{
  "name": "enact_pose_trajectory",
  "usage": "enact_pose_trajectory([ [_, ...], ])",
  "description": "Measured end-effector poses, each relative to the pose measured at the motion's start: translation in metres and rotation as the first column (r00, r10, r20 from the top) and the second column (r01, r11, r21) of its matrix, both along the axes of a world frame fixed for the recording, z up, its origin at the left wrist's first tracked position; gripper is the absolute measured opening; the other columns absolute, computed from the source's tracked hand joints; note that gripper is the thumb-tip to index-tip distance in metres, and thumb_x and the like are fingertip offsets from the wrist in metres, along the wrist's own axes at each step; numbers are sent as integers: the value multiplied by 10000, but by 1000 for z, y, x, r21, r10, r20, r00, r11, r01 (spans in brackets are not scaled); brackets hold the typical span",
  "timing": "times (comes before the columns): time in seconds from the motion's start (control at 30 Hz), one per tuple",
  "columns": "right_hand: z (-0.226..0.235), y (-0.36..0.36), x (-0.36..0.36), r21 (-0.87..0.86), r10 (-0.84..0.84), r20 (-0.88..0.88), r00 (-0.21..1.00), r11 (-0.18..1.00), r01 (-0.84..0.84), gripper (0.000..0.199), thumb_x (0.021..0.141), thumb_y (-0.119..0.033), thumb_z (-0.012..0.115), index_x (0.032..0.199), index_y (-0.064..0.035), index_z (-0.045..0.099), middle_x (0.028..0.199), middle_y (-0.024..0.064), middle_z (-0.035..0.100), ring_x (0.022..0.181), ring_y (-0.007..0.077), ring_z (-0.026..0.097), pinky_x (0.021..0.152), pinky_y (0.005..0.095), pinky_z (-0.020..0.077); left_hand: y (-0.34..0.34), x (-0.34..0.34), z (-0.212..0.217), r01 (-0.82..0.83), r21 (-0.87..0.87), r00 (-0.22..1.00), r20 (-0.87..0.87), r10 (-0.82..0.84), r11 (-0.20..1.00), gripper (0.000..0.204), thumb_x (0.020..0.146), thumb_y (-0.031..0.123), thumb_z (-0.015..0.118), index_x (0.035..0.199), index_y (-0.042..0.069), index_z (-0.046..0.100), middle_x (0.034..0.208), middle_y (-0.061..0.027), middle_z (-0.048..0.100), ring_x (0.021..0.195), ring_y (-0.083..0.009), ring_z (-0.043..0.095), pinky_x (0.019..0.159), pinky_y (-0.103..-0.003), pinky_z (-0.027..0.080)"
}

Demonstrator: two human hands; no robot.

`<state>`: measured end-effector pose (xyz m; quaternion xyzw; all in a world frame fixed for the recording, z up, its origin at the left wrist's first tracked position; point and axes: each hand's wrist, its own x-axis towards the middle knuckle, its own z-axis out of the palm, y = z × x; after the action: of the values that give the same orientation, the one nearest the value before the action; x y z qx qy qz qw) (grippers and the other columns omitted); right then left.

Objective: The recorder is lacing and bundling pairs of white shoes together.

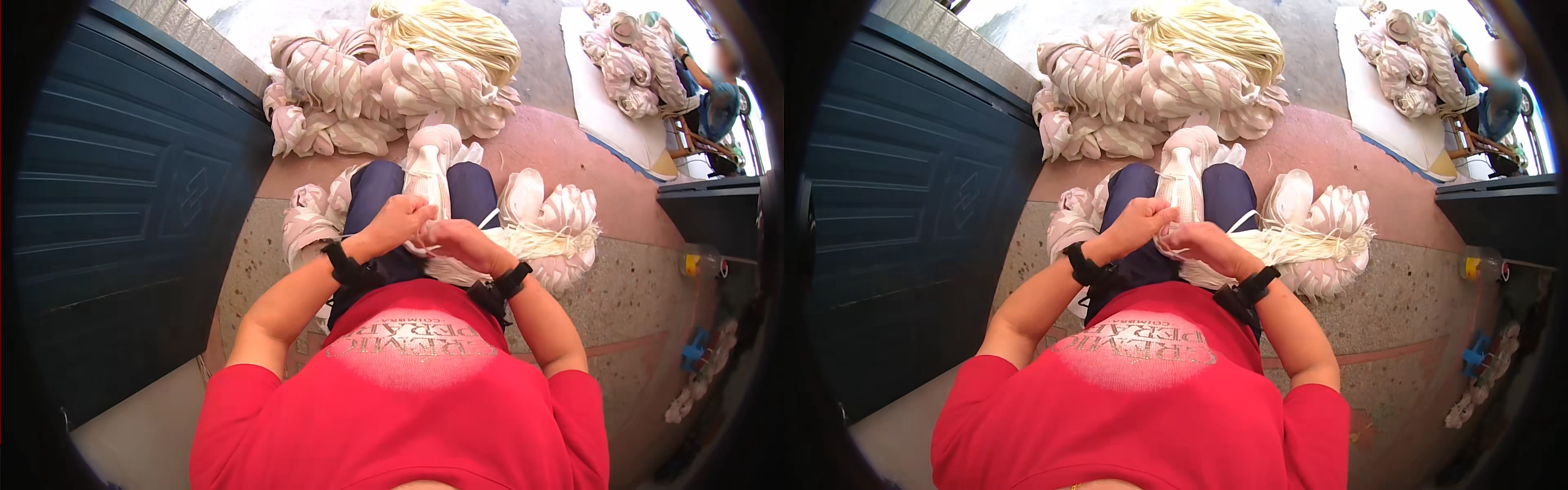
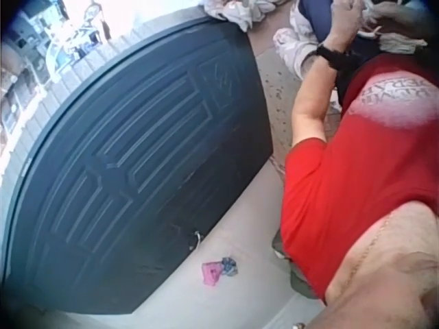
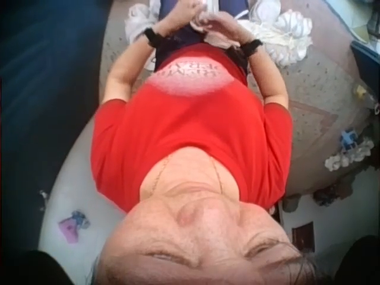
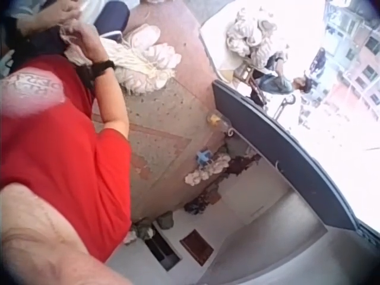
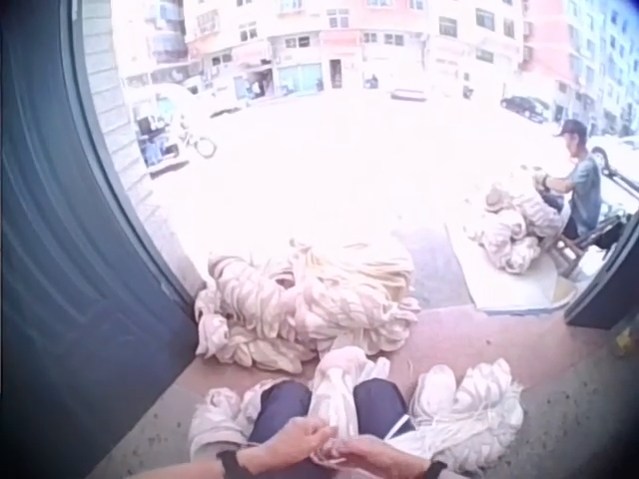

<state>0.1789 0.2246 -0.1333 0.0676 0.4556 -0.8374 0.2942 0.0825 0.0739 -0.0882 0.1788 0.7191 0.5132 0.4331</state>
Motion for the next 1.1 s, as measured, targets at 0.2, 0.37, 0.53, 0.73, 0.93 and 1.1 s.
enact_pose_trajectory([
  [0.2,7,4,-23,-182,-261,245,934,933,309,368,913,-287,366,1112,11,450,945,94,585,839,175,566,788,324,441,7,23,-9,193,46,965,-192,-181,980,232,836,148,513,674,-14,547,515,-28,492,470,-80,474,447,-235,375],
  [0.37,26,27,-44,-230,-454,132,881,850,473,255,906,-215,416,1035,-4,478,662,-6,469,566,88,454,570,257,439,10,26,-7,299,-105,901,-297,-317,948,228,836,157,514,693,-11,572,507,-34,505,460,-86,480,443,-240,375],
  [0.53,46,63,-47,-35,-619,154,770,775,631,189,882,-182,470,986,-28,507,574,-28,422,425,50,309,394,197,274,17,16,1,275,26,949,150,-276,961,230,852,179,509,734,-5,580,570,-7,537,516,-72,495,485,-218,394],
  [0.73,69,135,-46,373,-757,-369,540,411,832,196,876,-153,472,1007,-26,545,685,-3,535,545,57,467,504,181,389,-5,-35,-38,73,-110,857,-501,-119,991,178,798,163,561,813,-11,600,682,-71,601,592,-127,553,557,-255,440],
  [0.93,28,95,-53,578,-448,-540,713,418,701,211,847,-203,529,891,-16,617,623,-25,515,553,44,445,501,190,352,16,-44,-64,5,-182,669,-730,-138,983,141,744,100,553,824,-5,602,759,-162,596,710,-310,562,649,-359,445],
  [1.1,-23,34,-53,732,-127,-527,841,436,524,174,761,-163,556,798,0,606,635,164,565,592,241,564,569,312,420,38,-39,-71,-18,-265,562,-800,-209,964,132,733,137,587,791,18,588,821,-148,548,826,-316,518,753,-377,414],
])
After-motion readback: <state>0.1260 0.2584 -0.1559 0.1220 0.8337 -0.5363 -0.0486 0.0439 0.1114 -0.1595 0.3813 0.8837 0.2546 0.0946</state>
